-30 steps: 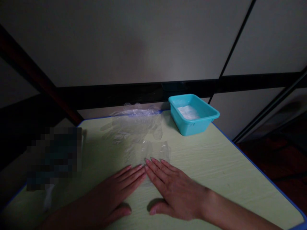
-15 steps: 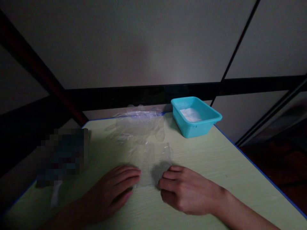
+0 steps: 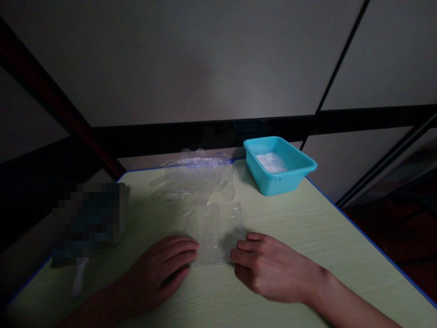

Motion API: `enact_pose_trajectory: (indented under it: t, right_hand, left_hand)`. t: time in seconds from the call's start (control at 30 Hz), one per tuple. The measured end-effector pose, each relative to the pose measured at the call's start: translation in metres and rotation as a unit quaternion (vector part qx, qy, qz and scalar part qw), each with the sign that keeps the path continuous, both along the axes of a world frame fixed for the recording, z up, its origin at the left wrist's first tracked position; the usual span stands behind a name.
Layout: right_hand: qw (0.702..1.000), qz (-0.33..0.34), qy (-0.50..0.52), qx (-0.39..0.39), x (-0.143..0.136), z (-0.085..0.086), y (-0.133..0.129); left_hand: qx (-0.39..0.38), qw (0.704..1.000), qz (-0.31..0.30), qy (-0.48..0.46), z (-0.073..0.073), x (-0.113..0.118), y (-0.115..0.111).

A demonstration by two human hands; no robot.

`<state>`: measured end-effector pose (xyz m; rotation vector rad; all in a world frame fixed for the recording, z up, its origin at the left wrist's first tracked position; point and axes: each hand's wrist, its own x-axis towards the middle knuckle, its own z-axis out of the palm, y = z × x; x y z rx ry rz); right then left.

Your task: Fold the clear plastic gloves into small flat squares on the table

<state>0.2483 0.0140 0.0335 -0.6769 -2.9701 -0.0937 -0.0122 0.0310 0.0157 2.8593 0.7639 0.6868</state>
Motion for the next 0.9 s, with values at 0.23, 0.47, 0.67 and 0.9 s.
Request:
enact_pose_trajectory:
  t: [0.23,0.47,0.67,0.9]
  right_hand:
    - [1.000,-0.006,-0.004,0.002,-0.0014,-0.0009,0.0020]
    - [1.000,-0.008,-0.008,0.014,0.0026,0.0040,0.0008]
    - [1.000,-0.004,-0.014,0.021,0.0018,0.0019,0.0028]
    - [0.999,-0.016,-0.012,0.039,0.0020,0.0045,0.0031]
  left_hand:
    - [-0.013,1.000,-0.008,0.003,0.0002,0.0002,0.0010]
    - [-0.010,1.000,-0.007,-0.005,-0.0006,0.0002,0.0001]
    - [-0.007,1.000,-0.009,-0.022,-0.0026,0.0011,0.0000]
    - [-0.006,1.000,-0.011,-0.019,-0.0034,0.0005,0.0010]
